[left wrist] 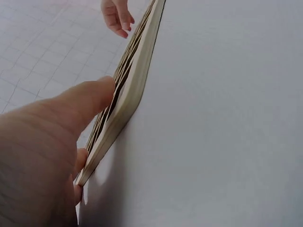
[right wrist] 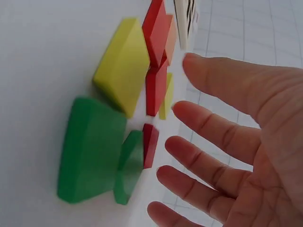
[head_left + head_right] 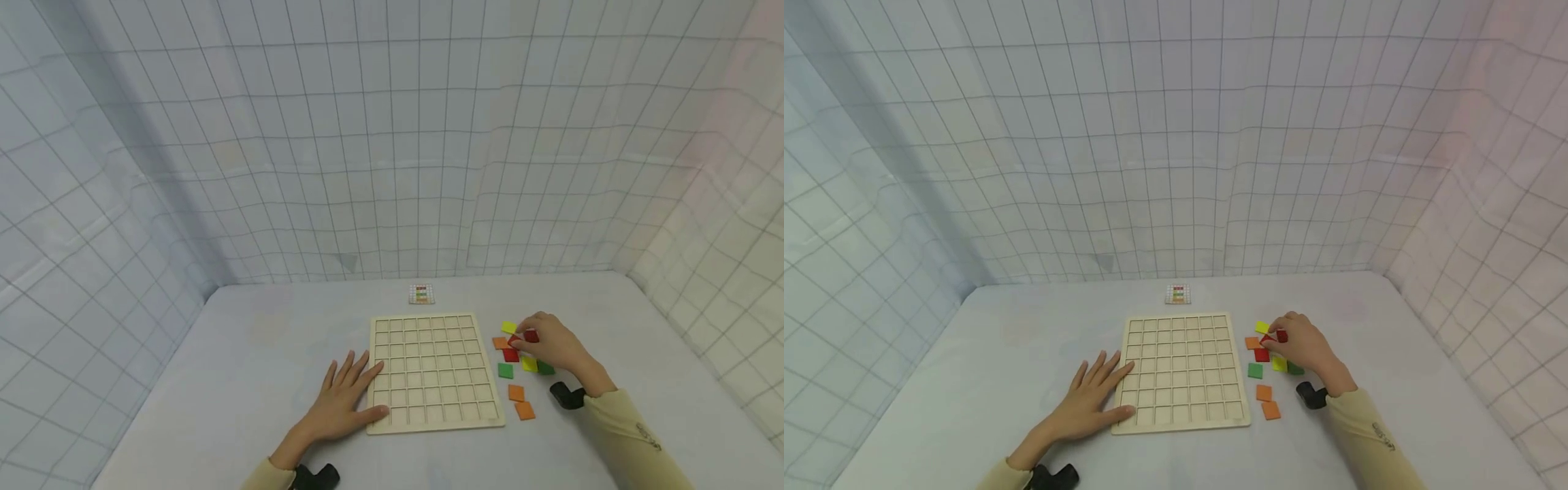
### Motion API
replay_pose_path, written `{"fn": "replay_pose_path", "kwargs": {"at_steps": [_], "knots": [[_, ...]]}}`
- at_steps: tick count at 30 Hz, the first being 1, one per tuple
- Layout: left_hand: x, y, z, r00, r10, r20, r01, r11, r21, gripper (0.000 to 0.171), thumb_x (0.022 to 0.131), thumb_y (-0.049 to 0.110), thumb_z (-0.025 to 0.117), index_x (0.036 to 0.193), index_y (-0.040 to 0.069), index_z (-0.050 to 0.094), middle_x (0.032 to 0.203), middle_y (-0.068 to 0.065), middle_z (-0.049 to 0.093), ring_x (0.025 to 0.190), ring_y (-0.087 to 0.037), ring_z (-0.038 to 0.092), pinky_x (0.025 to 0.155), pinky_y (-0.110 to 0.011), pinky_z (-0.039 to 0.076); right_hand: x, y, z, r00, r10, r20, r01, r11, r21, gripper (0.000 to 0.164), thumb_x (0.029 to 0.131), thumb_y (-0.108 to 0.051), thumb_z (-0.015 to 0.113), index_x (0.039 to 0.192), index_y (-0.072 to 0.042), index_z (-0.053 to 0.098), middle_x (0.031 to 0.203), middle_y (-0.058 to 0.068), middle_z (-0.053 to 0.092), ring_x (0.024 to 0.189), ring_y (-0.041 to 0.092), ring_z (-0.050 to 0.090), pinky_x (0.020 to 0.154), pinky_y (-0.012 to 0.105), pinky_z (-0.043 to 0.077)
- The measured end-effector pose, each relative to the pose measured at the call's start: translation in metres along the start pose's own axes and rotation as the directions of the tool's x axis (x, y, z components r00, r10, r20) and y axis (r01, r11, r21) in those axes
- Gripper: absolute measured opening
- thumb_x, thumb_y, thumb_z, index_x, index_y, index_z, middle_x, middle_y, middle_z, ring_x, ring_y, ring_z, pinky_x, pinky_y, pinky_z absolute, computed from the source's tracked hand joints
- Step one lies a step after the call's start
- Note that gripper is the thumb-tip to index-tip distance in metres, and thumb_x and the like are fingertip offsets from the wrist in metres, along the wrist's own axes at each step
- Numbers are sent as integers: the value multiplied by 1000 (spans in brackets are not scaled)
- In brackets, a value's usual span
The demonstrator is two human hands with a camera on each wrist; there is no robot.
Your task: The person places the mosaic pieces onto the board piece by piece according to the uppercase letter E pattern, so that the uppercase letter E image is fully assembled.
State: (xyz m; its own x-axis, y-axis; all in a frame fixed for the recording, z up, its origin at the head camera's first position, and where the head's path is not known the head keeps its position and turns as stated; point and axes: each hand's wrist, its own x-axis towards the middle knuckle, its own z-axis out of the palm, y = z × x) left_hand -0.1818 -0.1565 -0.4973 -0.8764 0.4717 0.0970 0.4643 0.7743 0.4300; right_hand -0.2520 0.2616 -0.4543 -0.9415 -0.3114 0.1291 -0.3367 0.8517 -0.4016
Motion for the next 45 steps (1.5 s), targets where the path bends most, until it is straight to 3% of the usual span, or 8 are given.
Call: {"fn": "replay_pose_path", "kwargs": {"at_steps": [6, 15, 27, 31, 37, 45], "knots": [[-1, -1, 5, 997, 21, -80, -17, 999, 51, 81, 84, 67, 53, 148, 20, 36, 155, -10, 22, 142, -33, 8, 109, -57, 0, 3, 8, 5, 997, 62, 39, -63, 997, 41, 25, 81, -29, 77, 93, -9, 70, 93, 5, 57, 86, 25, 48, 72, 43, 47], [-2, -4, 7, 991, 46, -128, -39, 998, 56, 82, 83, 68, 53, 147, 20, 39, 154, -10, 25, 142, -33, 12, 109, -57, 3, 3, 5, 10, 997, 68, -27, -67, 997, 40, 21, 82, -26, 75, 92, -8, 70, 88, 5, 56, 79, 23, 47, 66, 39, 45], [-2, -3, 9, 985, 66, -161, -57, 996, 63, 79, 84, 67, 54, 147, 20, 40, 153, -11, 27, 141, -35, 15, 108, -57, 5, -2, 8, 10, 999, 27, -41, -24, 997, 70, 25, 83, -24, 75, 97, -4, 71, 92, 8, 56, 78, 23, 48, 65, 37, 44], [0, -4, 10, 983, 70, -169, -59, 996, 67, 79, 83, 67, 54, 146, 21, 40, 153, -10, 27, 141, -34, 15, 108, -57, 5, -3, 4, 9, 997, 55, -46, -51, 996, 79, 30, 82, -27, 76, 98, -2, 72, 94, 10, 58, 80, 24, 49, 66, 38, 45], [1, -6, 10, 986, 69, -154, -56, 995, 88, 80, 84, 68, 51, 147, 21, 39, 154, -9, 25, 142, -32, 13, 109, -55, 4, -2, -1, 9, 992, 117, -38, -111, 985, 129, 27, 81, -19, 77, 100, 0, 71, 90, 9, 61, 76, 22, 51, 63, 35, 45], [-1, -4, 8, 989, 60, -134, -50, 996, 78, 81, 84, 69, 51, 148, 21, 38, 154, -9, 24, 142, -31, 12, 110, -54, 3, -1, 5, 15, 987, 162, 11, -161, 965, 207, 23, 84, -15, 73, 100, -1, 66, 75, 2, 49, 68, 19, 45, 57, 30, 36]]}}
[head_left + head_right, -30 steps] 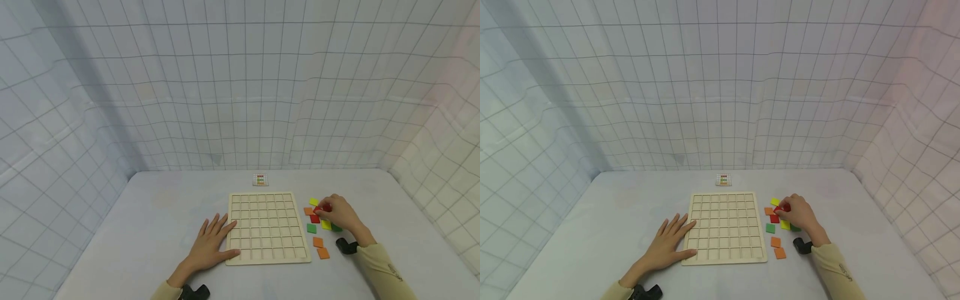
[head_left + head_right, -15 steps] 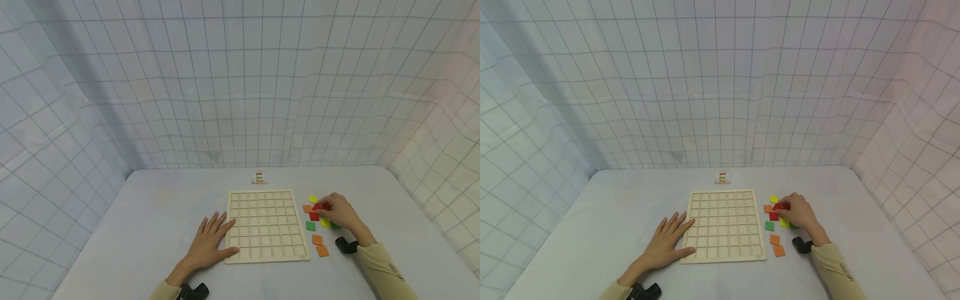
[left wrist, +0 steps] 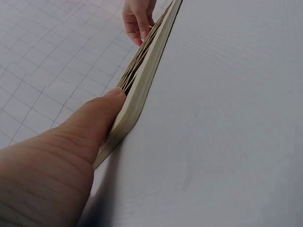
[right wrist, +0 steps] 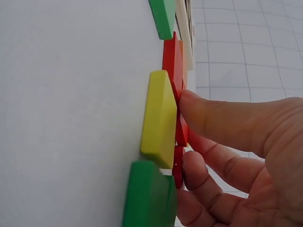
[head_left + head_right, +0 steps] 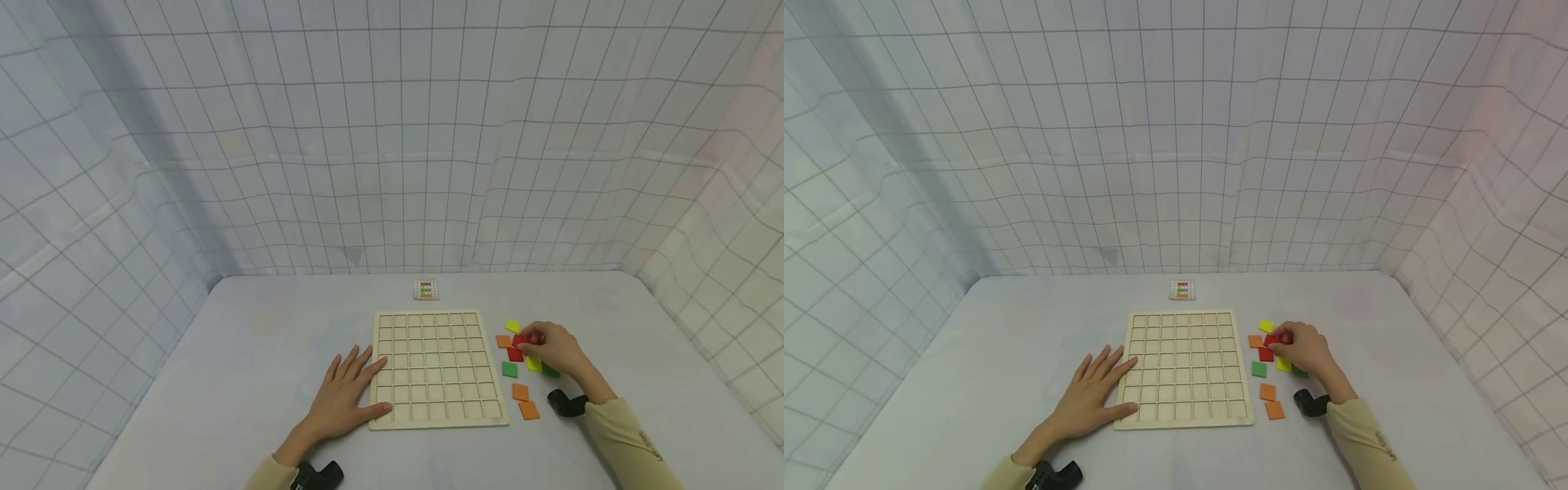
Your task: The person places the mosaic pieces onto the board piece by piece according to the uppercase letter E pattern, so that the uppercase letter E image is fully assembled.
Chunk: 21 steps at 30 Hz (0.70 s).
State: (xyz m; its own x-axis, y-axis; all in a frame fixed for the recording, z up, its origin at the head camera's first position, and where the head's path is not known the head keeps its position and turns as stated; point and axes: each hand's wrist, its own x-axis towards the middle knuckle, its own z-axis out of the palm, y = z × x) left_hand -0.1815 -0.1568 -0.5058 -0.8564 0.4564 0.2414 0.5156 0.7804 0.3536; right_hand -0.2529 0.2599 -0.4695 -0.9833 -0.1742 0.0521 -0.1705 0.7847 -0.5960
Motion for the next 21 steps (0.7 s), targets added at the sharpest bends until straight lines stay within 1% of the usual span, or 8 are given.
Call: {"fn": "replay_pose_path", "kwargs": {"at_steps": [5, 9, 14, 17, 21], "knots": [[0, 0, 1, 1000, -2, -8, 2, 1000, 0, 80, 84, 68, 52, 148, 21, 38, 154, -9, 24, 142, -31, 13, 110, -54, 3, 0, 0, 0, 1000, 18, 16, -19, 997, 70, 19, 84, -11, 72, 97, -1, 63, 77, 3, 49, 70, 19, 46, 58, 29, 38], [0, -1, 2, 1000, 1, -17, -1, 1000, -2, 80, 84, 67, 53, 147, 20, 39, 153, -10, 26, 141, -32, 14, 109, -55, 4, -1, -4, 0, 1000, 11, 18, -13, 995, 97, 18, 84, -9, 72, 95, -1, 61, 80, 4, 52, 71, 20, 47, 61, 31, 40], [0, -1, 2, 1000, 0, -12, 0, 1000, 3, 79, 84, 67, 53, 147, 21, 39, 154, -10, 26, 141, -32, 14, 109, -56, 5, -2, -7, 0, 1000, 17, 5, -17, 996, 84, 18, 83, -9, 73, 94, -2, 60, 82, 4, 55, 73, 21, 48, 63, 32, 41], [0, -1, 1, 1000, -19, 19, 18, 1000, 9, 80, 84, 68, 51, 148, 23, 36, 155, -8, 23, 142, -30, 10, 110, -54, 2, -1, -6, 1, 1000, 26, -9, -26, 997, 68, 17, 83, -9, 73, 93, -3, 60, 82, 3, 56, 73, 20, 49, 63, 32, 42], [1, -1, 2, 1000, -19, 18, 19, 1000, 12, 80, 84, 69, 51, 149, 24, 36, 155, -7, 22, 142, -29, 10, 110, -53, 3, 0, -5, 2, 999, 28, -34, -26, 998, 53, 16, 83, -10, 72, 92, -5, 60, 81, 2, 58, 73, 20, 52, 62, 31, 43]]}}
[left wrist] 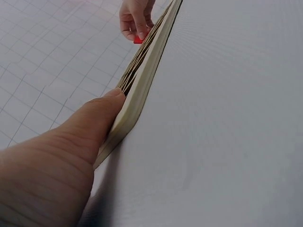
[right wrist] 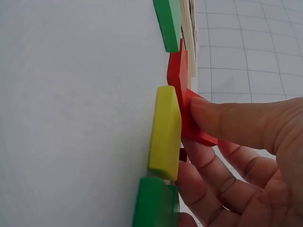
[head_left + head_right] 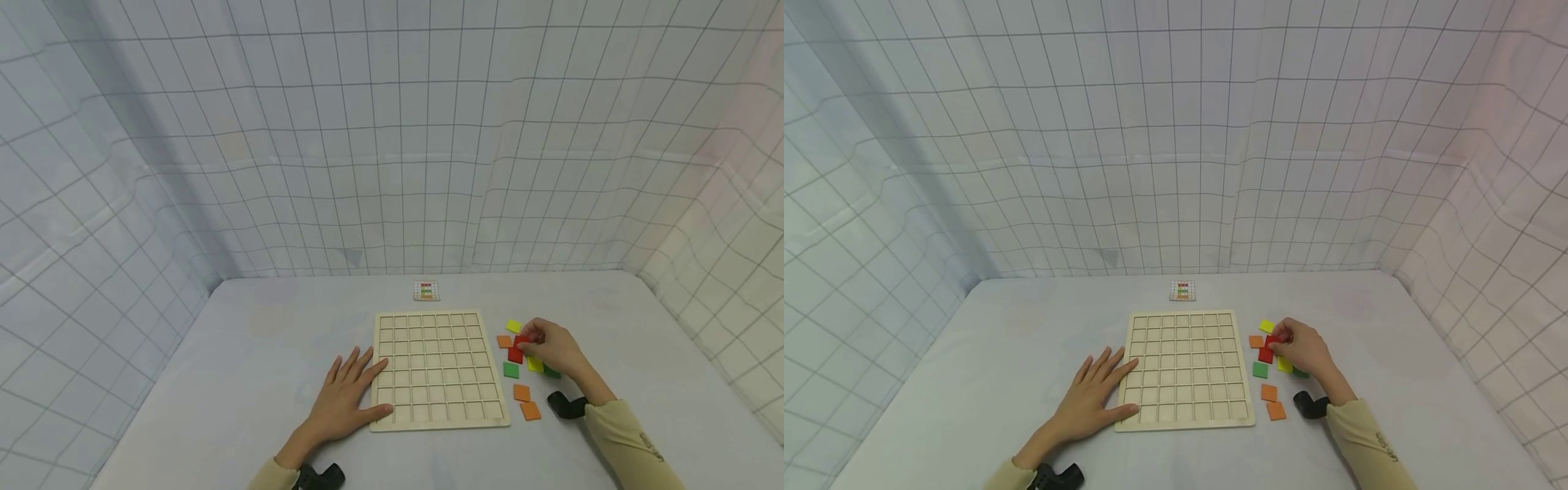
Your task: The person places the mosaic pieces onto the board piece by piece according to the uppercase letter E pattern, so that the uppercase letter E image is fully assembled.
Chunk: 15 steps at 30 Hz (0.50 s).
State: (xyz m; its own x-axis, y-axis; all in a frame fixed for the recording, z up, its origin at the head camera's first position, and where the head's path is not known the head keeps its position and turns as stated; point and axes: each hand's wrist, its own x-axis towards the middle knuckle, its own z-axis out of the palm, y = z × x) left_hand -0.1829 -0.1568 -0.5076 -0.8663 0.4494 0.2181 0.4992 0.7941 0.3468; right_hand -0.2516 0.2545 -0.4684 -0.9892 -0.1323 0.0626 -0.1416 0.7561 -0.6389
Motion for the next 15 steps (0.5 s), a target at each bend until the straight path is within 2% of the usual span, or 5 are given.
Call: {"fn": "replay_pose_path", "kwargs": {"at_steps": [5, 12, 15], "knots": [[0, -1, 3, 999, 24, -41, -23, 1000, 3, 80, 84, 68, 52, 147, 22, 39, 154, -9, 26, 141, -32, 15, 109, -56, 6, 0, -1, 0, 999, -12, -31, 12, 1000, 10, 16, 83, -12, 74, 90, -5, 61, 78, 1, 58, 69, 19, 51, 60, 31, 43], [1, -1, 1, 1000, 1, 3, -1, 1000, 2, 80, 85, 68, 51, 149, 24, 35, 155, -7, 21, 143, -29, 10, 110, -53, 1, 0, -11, 0, 999, -31, -37, 36, 990, 140, 19, 86, -17, 72, 96, -3, 64, 84, 3, 63, 74, 18, 55, 61, 27, 48], [1, -1, 0, 1000, 2, 3, -2, 1000, -2, 80, 84, 68, 51, 149, 24, 34, 155, -7, 21, 143, -29, 9, 110, -52, 1, -1, -18, 1, 998, -51, -46, 58, 985, 160, 19, 87, -17, 71, 98, -3, 65, 86, 3, 64, 75, 18, 57, 62, 26, 49]]}}
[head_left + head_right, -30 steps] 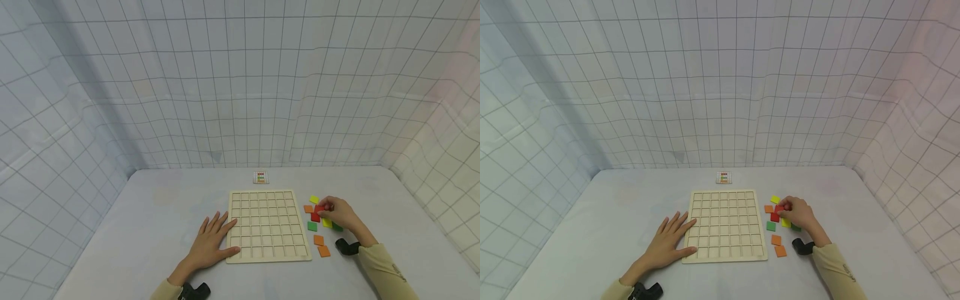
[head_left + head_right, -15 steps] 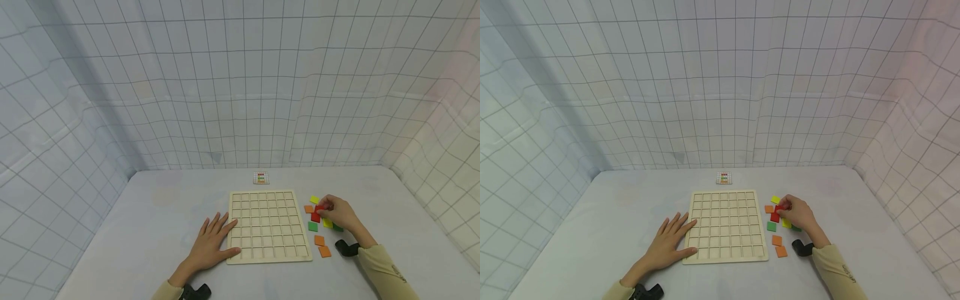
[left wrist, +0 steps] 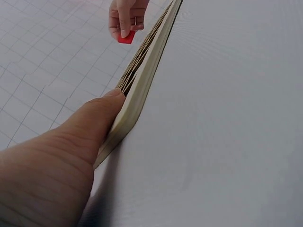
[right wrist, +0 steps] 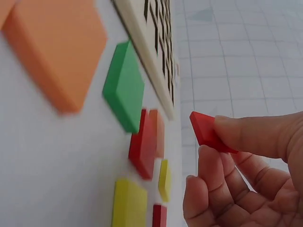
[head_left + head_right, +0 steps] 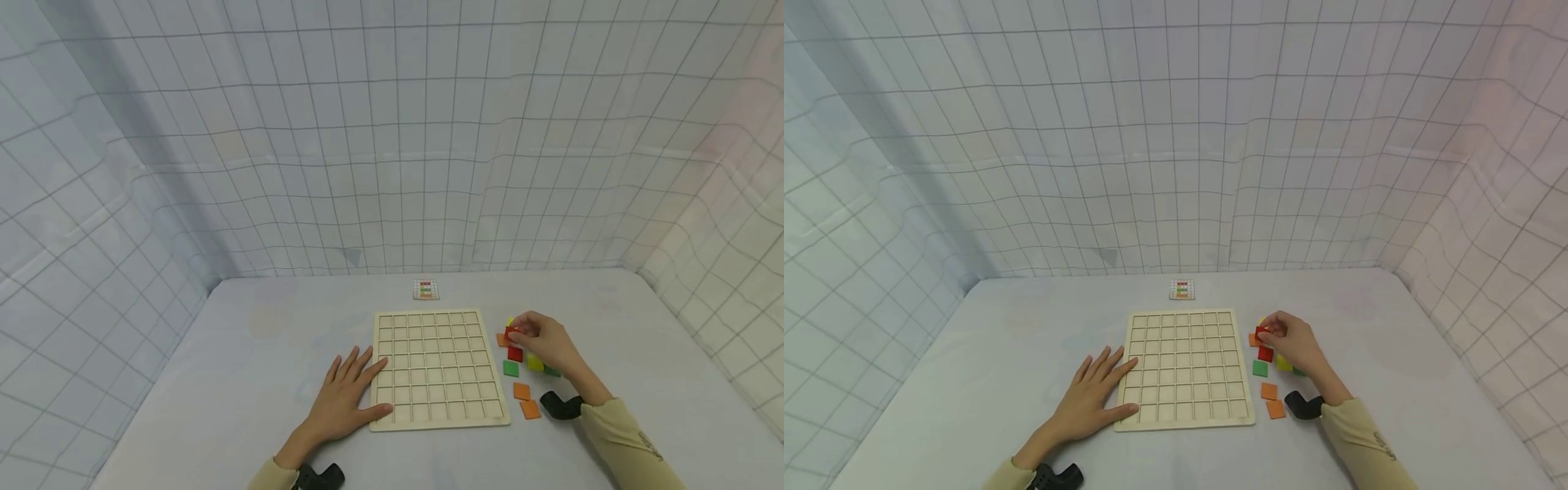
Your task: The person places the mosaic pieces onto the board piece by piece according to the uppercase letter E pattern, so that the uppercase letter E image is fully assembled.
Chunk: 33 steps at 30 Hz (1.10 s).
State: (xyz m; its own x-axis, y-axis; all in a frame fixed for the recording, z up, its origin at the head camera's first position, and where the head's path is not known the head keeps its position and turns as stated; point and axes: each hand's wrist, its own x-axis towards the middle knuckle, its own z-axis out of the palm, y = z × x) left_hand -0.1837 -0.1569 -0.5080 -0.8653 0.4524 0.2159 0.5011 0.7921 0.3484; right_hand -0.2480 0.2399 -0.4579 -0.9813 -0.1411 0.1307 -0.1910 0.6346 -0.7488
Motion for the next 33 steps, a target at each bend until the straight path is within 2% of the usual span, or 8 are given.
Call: {"fn": "replay_pose_path", "kwargs": {"at_steps": [4, 7, 9, 13, 16, 23, 29, 33], "knots": [[0, 1, 0, 999, 21, -38, -22, 1000, -6, 79, 84, 67, 53, 148, 21, 38, 154, -9, 25, 142, -32, 13, 109, -55, 5, 0, -11, 7, 1000, -24, 16, 24, 999, 32, 19, 87, -16, 71, 100, -3, 66, 86, 3, 66, 75, 19, 61, 62, 28, 49], [0, 1, 1, 998, 32, -56, -32, 999, -9, 79, 84, 66, 53, 146, 19, 40, 153, -10, 27, 141, -33, 16, 109, -57, 6, 1, -19, 15, 999, -15, 36, 13, 997, 75, 18, 86, -17, 72, 99, -5, 67, 82, 2, 66, 72, 20, 61, 57, 28, 48], [0, 2, 1, 998, 32, -54, -33, 999, -9, 79, 85, 66, 53, 146, 19, 40, 153, -10, 27, 141, -33, 16, 109, -57, 7, 3, -24, 21, 998, -23, 53, 17, 995, 102, 17, 85, -17, 73, 98, -7, 67, 81, 2, 64, 70, 21, 60, 52, 28, 47], [0, 3, 0, 999, 18, -27, -18, 1000, -3, 80, 84, 67, 52, 147, 20, 38, 154, -8, 25, 142, -31, 13, 110, -54, 5, 11, -33, 36, 993, -86, 76, 75, 987, 141, 15, 83, -13, 74, 95, -7, 68, 80, 2, 60, 67, 19, 61, 53, 28, 48], [0, 3, -2, 1000, 5, -10, -5, 1000, -1, 80, 84, 68, 51, 148, 22, 37, 155, -7, 23, 142, -29, 12, 110, -53, 3, 18, -41, 50, 984, -152, 91, 140, 981, 134, 12, 82, -9, 74, 93, -7, 68, 78, 0, 59, 66, 15, 61, 57, 27, 48], [-1, 3, -2, 1000, -3, -10, 3, 1000, 1, 80, 84, 68, 52, 148, 22, 37, 155, -6, 23, 142, -29, 12, 110, -53, 3, 31, -59, 80, 961, -232, 147, 215, 969, 125, 10, 81, -4, 71, 90, -9, 72, 80, -3, 61, 68, 11, 60, 61, 26, 48], [-1, 2, -1, 1000, -8, -10, 8, 1000, -2, 80, 84, 68, 52, 148, 24, 36, 155, -6, 22, 143, -28, 11, 110, -52, 2, 42, -70, 97, 960, -218, 177, 200, 973, 115, 7, 84, -6, 70, 90, -9, 72, 84, -2, 65, 69, 11, 58, 61, 28, 47], [-1, 3, -1, 1000, 2, -20, -2, 1000, 4, 79, 84, 68, 51, 148, 23, 38, 155, -7, 24, 142, -30, 13, 110, -54, 4, 48, -75, 105, 962, -207, 177, 197, 978, 73, 6, 84, -6, 70, 87, -11, 72, 81, -4, 63, 67, 10, 57, 58, 27, 47]]}}
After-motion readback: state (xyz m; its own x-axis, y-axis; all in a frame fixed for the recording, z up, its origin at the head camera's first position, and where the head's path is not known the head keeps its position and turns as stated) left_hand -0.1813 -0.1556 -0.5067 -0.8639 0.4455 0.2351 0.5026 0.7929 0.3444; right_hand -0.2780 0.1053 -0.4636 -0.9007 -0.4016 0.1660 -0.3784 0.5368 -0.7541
